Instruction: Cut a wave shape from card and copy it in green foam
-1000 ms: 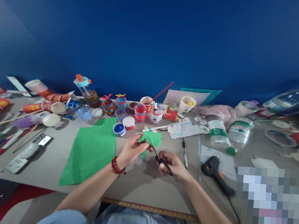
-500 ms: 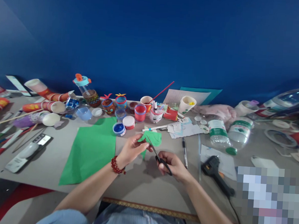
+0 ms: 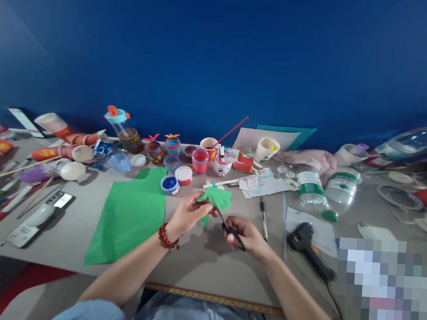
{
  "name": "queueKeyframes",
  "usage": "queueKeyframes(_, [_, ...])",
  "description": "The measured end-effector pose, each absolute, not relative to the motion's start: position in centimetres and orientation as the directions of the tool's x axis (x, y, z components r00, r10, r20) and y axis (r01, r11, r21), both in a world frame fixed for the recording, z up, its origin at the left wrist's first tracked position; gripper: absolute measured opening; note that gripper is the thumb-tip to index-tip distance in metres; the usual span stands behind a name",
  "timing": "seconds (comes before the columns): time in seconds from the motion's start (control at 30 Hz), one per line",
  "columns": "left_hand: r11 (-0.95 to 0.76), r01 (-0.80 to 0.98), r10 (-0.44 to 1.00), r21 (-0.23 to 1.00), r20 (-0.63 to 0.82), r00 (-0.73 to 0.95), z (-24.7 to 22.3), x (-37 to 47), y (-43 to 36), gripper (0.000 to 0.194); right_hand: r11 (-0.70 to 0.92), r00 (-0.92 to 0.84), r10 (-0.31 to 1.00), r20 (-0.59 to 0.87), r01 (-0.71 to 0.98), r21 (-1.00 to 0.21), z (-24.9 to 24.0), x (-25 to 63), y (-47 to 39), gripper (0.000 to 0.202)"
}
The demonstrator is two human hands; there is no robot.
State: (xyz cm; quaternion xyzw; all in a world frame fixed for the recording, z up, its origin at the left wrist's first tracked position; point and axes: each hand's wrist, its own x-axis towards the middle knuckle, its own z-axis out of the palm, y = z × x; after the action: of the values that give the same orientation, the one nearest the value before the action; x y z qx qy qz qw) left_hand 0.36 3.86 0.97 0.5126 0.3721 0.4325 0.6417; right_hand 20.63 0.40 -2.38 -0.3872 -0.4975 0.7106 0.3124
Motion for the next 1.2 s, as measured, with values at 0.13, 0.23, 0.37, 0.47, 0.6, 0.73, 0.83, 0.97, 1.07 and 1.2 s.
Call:
queueKeyframes(0.13, [0.107,-0.167,0.941,0.98,-0.046,0.335,1.0,0.4,3.8,0.024,-0.309,-0.508,0.827,-0.243,-0.049,-0.95,-2.5,20.6,0.4,0.054])
queueKeyframes(0.23, [0.112,-0.173,0.942,0.978,-0.049,0.332,1.0,0.5,3.9,0.022,-0.314,-0.499,0.831,-0.247,-0.053,-0.948,-2.6,20.6,0.5,0.054])
queueKeyframes(0.37, [0.118,-0.175,0.942,0.977,-0.055,0.331,0.9,0.4,3.9,0.022,-0.312,-0.505,0.828,-0.246,-0.048,-0.949,-2.7,20.6,0.5,0.054])
queueKeyframes(0.47, [0.119,-0.169,0.943,0.978,-0.058,0.327,0.9,0.4,4.0,0.021,-0.294,-0.505,0.831,-0.232,-0.045,-0.955,-2.7,20.7,0.5,0.052])
queueKeyframes(0.6, [0.115,-0.176,0.943,0.978,-0.052,0.328,1.0,0.4,3.9,0.019,-0.28,-0.502,0.836,-0.221,-0.045,-0.959,-2.9,20.7,0.5,0.051])
queueKeyframes(0.73, [0.114,-0.186,0.95,0.976,-0.053,0.308,1.1,0.6,3.9,0.022,-0.286,-0.492,0.84,-0.23,-0.04,-0.957,-3.1,20.6,0.5,0.051])
queueKeyframes(0.83, [0.117,-0.189,0.952,0.975,-0.056,0.302,1.2,0.6,3.9,0.023,-0.282,-0.489,0.843,-0.227,-0.041,-0.959,-3.4,20.5,0.5,0.052])
queueKeyframes(0.97, [0.121,-0.196,0.95,0.973,-0.056,0.306,1.1,0.5,3.9,0.022,-0.281,-0.485,0.844,-0.228,-0.039,-0.959,-3.6,20.5,0.5,0.052])
queueKeyframes(1.07, [0.124,-0.194,0.948,0.973,-0.058,0.313,1.0,0.5,3.9,0.02,-0.283,-0.478,0.848,-0.229,-0.043,-0.958,-3.7,20.5,0.4,0.052])
queueKeyframes(1.2, [0.126,-0.198,0.949,0.972,-0.059,0.311,0.9,0.5,3.9,0.019,-0.287,-0.472,0.85,-0.233,-0.045,-0.957,-3.7,20.4,0.4,0.052])
